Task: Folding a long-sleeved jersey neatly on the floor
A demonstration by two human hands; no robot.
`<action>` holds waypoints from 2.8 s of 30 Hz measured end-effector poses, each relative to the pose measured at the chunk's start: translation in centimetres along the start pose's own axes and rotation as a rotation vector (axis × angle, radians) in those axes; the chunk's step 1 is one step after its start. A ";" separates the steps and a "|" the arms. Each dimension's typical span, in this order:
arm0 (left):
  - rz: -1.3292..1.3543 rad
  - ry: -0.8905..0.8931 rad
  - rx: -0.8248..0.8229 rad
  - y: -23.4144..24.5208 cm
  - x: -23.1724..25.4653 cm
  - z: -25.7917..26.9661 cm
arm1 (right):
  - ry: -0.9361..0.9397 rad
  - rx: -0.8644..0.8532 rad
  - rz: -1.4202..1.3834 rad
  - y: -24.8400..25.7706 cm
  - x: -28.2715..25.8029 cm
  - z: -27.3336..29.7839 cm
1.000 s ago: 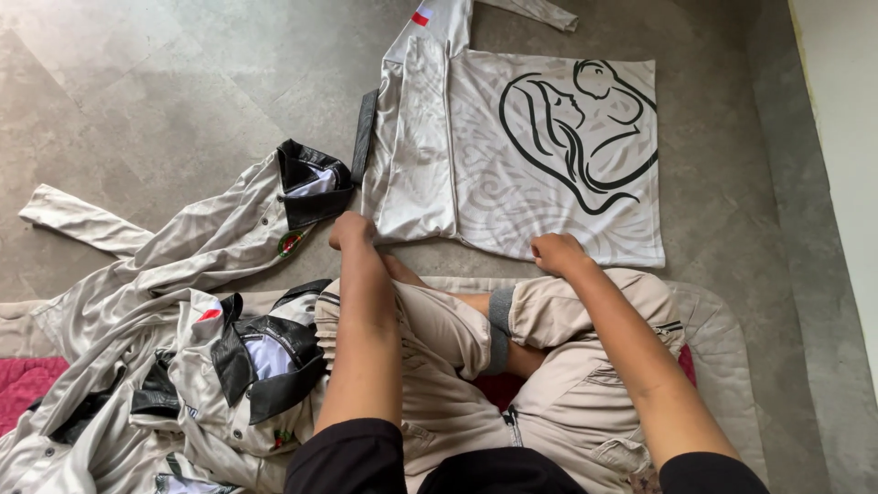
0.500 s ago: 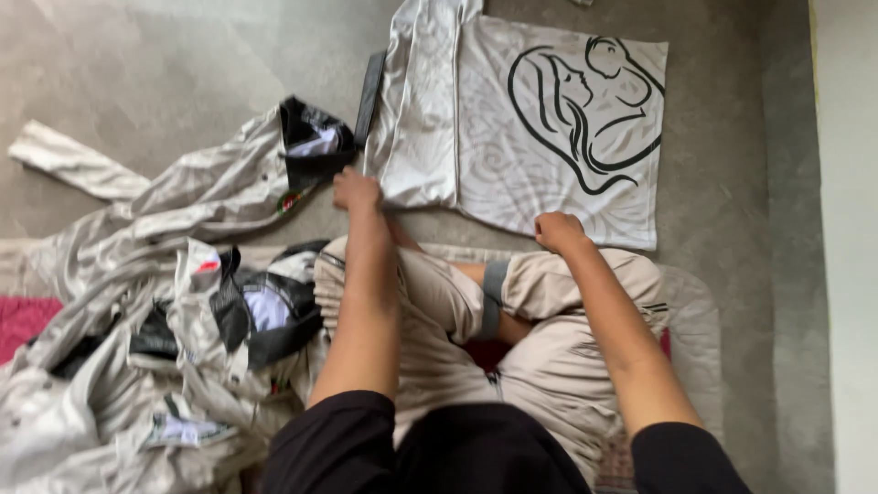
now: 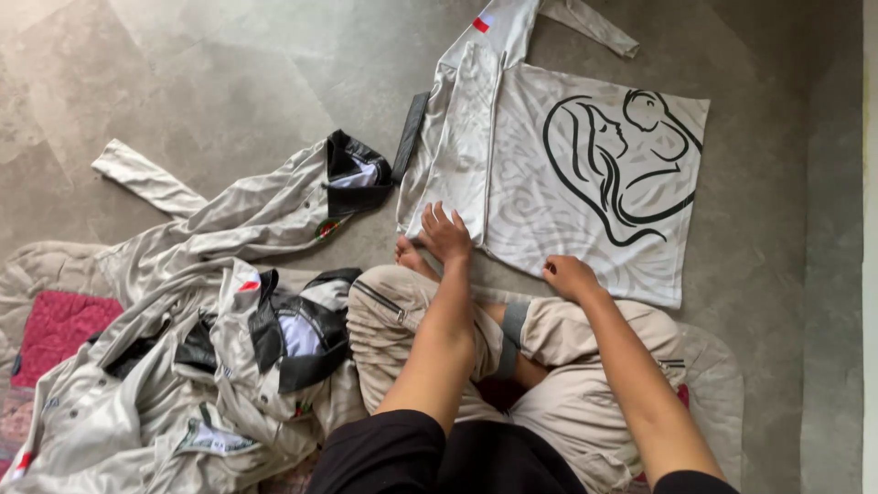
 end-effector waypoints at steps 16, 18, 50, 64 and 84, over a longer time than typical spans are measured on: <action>-0.199 0.110 -0.153 -4.8 -1.1 0.4 | 0.146 0.251 -0.658 5.0 -9.5 -29.9; -0.210 0.097 -0.175 -4.5 -0.9 0.1 | 0.061 0.201 -0.951 4.9 -10.8 -35.2; -0.219 0.081 -0.126 -4.3 -0.4 0.0 | 0.206 -0.146 -2.127 10.1 -11.8 -36.6; -0.259 0.081 -0.177 -6.2 -1.7 0.9 | -0.288 0.348 -2.168 3.1 9.4 -27.9; -0.244 0.080 -0.220 -5.0 -0.9 0.4 | -0.605 0.592 -1.601 0.8 16.2 -17.9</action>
Point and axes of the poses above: each hand's wrist, its own z-axis away from the middle knuckle, its own y-axis out of the back of the hand, x = y × z, the point moved 6 cm from there along -z, towards the middle knuckle, and after that the axes turned 8 degrees about -y, right-handed, at the moved point
